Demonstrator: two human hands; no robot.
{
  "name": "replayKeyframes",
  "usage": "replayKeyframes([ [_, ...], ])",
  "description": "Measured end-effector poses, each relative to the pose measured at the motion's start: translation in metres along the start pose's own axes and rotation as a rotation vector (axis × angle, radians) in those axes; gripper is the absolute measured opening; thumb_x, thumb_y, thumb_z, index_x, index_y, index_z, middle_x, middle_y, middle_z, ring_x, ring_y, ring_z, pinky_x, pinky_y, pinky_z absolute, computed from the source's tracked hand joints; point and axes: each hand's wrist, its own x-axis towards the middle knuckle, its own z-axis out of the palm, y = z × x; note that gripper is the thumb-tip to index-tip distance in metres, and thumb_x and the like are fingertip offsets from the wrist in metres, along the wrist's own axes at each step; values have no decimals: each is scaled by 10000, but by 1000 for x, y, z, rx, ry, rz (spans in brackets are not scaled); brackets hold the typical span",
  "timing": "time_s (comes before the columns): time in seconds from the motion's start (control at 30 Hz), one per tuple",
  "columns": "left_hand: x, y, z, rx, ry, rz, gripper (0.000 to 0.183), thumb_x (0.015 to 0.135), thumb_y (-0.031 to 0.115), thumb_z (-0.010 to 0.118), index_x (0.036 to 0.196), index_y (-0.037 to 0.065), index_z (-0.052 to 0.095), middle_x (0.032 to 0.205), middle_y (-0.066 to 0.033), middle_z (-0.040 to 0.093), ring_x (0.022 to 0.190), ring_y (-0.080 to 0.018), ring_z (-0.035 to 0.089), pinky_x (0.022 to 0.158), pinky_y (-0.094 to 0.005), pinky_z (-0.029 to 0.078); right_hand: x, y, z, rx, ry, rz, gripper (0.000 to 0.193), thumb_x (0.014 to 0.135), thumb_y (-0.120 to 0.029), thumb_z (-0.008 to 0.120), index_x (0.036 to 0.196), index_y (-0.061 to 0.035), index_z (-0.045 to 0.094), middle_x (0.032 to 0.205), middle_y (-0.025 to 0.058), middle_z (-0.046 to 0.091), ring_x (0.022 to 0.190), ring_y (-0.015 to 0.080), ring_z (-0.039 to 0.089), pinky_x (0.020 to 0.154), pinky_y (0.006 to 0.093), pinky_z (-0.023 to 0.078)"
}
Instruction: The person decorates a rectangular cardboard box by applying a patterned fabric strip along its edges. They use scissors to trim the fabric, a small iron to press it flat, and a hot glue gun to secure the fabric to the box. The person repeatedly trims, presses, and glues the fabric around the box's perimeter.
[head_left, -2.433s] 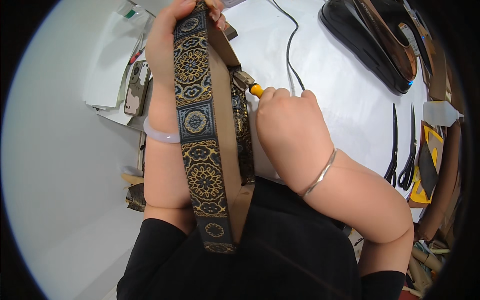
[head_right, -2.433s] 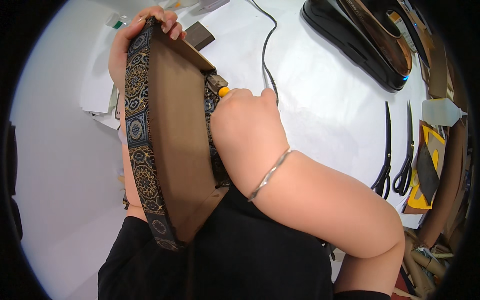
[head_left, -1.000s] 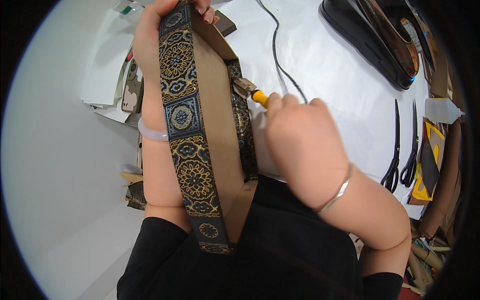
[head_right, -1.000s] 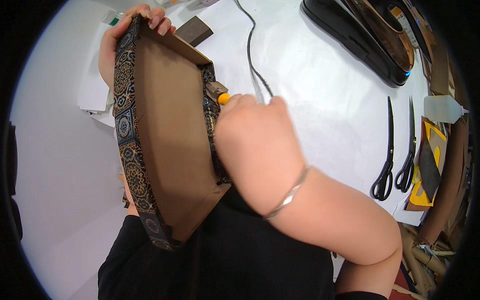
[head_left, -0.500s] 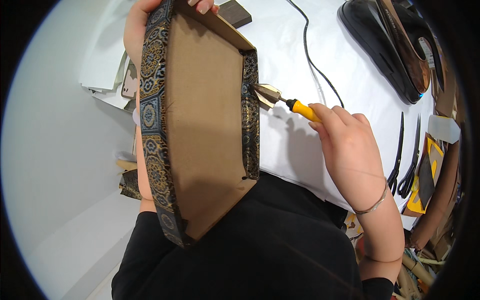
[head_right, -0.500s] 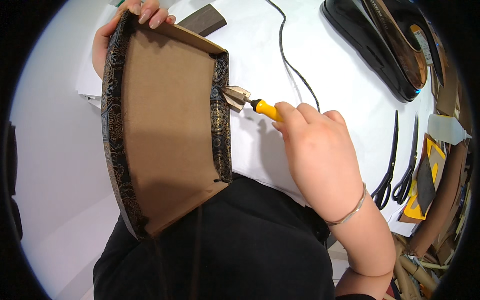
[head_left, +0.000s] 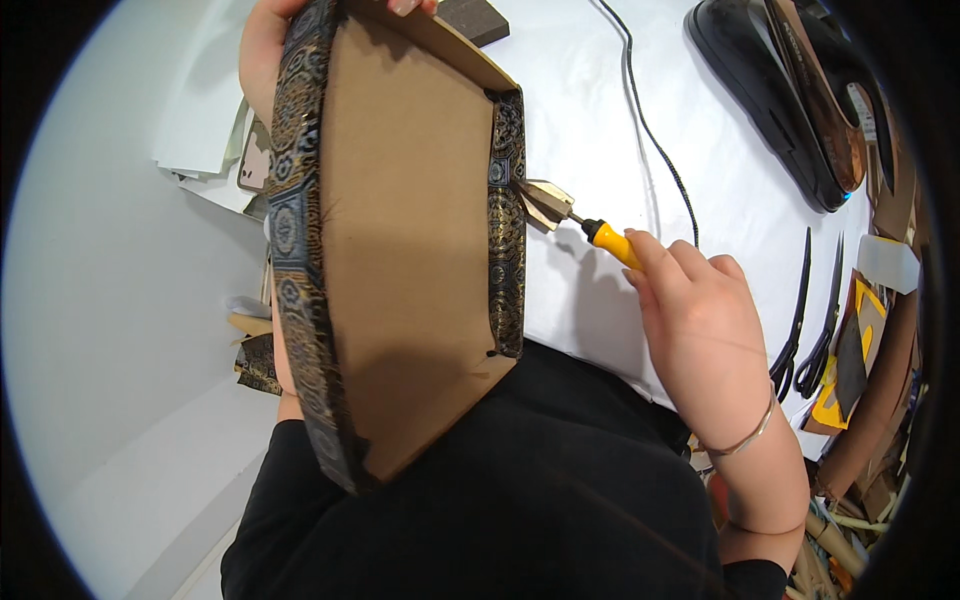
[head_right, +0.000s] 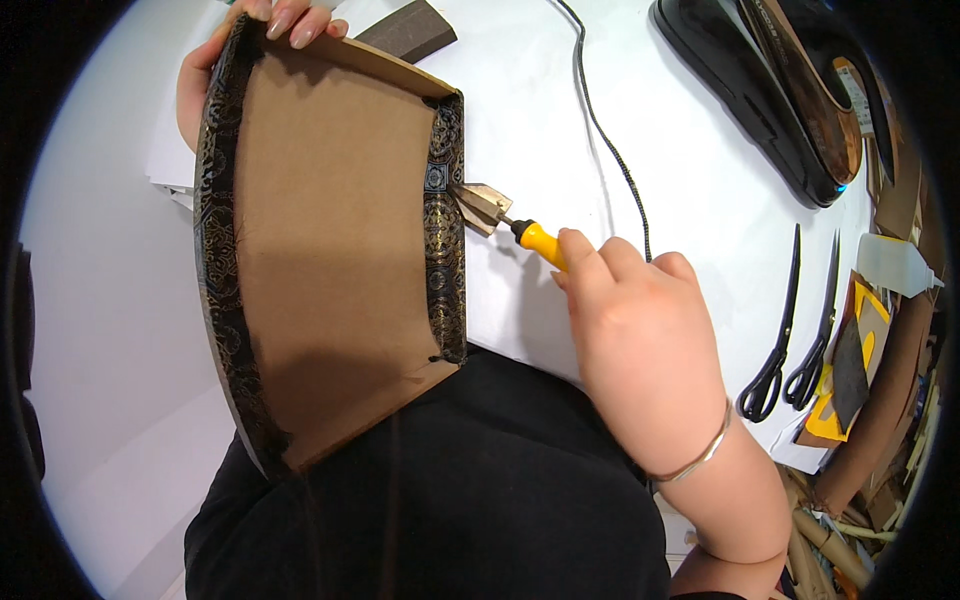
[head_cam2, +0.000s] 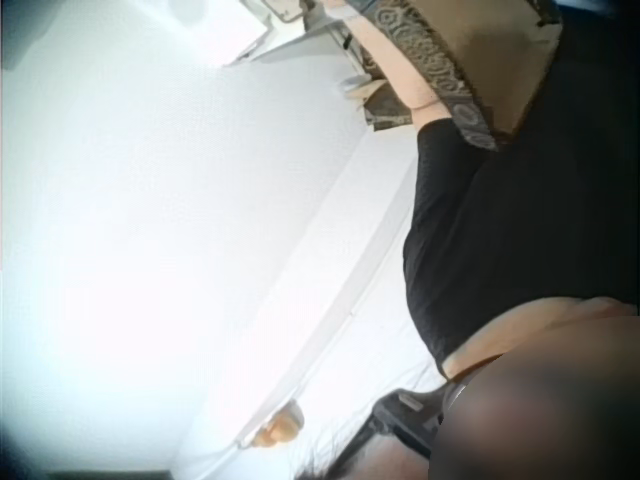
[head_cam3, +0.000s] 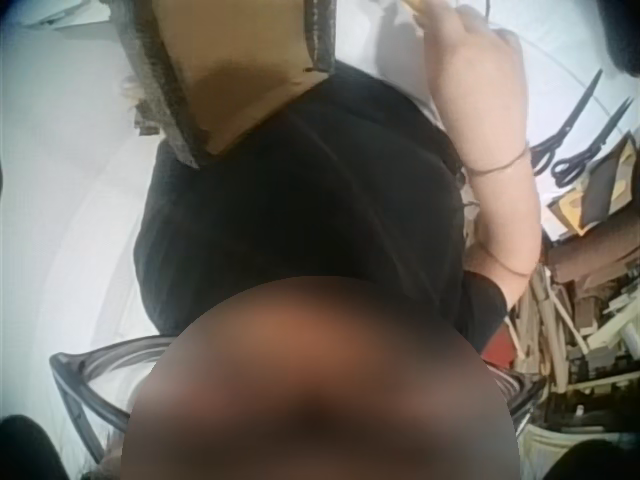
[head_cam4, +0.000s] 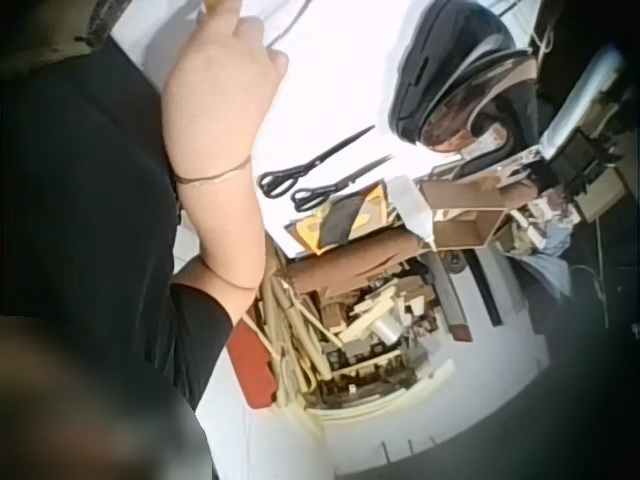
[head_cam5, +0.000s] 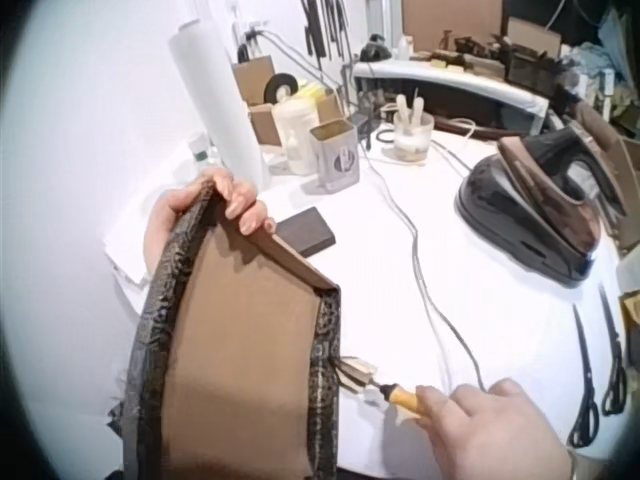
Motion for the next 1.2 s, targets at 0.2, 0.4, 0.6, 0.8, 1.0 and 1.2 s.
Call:
replayKeyframes([
  [0.2, 9, -10, 31, 53, 71, 24, 279, 1035, 279, 544, 1050, 11, 622, 937, -140, 616, 867, -283, 641, 863, -436, 555, 2, -31, -8, -121, -109, -44, 445, 945, -69, 672, 1364, 79, 679, 875, 76, 649, 685, 210, 651, 787, 359, 495],
  [0.4, 20, -27, 48, 101, 106, 25, 278, 999, 258, 564, 1030, -11, 629, 902, -153, 627, 824, -278, 627, 846, -398, 535, 1, -51, 0, -203, -173, 10, 387, 1047, -131, 655, 1379, 67, 663, 841, 60, 629, 725, 215, 618, 731, 348, 486],
  [0.6, 26, -29, 44, 171, 63, 48, 292, 1003, 267, 549, 1039, -14, 618, 919, -161, 630, 829, -278, 612, 851, -394, 518, -4, -61, 4, -185, -120, -40, 481, 957, -49, 651, 1402, 131, 644, 844, 72, 610, 711, 206, 616, 735, 340, 486],
  [0.8, 23, -33, 59, 177, 92, 22, 293, 1005, 280, 548, 1018, -7, 611, 905, -150, 605, 825, -269, 596, 835, -379, 513, -6, -57, 7, -142, -49, 16, 467, 928, -26, 659, 1363, 143, 687, 832, 62, 613, 684, 188, 612, 728, 334, 497],
  [1.0, 22, -18, 58, 212, 74, 47, 285, 1003, 271, 548, 1010, -7, 609, 905, -150, 605, 819, -275, 598, 829, -380, 514, 30, -65, 21, -187, 101, 13, 407, 940, -60, 678, 1296, 132, 727, 808, 57, 660, 704, 195, 656, 725, 338, 520],
  [1.2, 20, -17, 47, 108, 48, 16, 277, 1020, 266, 536, 1022, -2, 610, 918, -149, 607, 832, -283, 606, 841, -412, 522, 49, -18, 12, -49, 177, -16, 343, 979, -42, 687, 1305, 61, 679, 897, 120, 732, 804, 288, 708, 768, 412, 557],
])
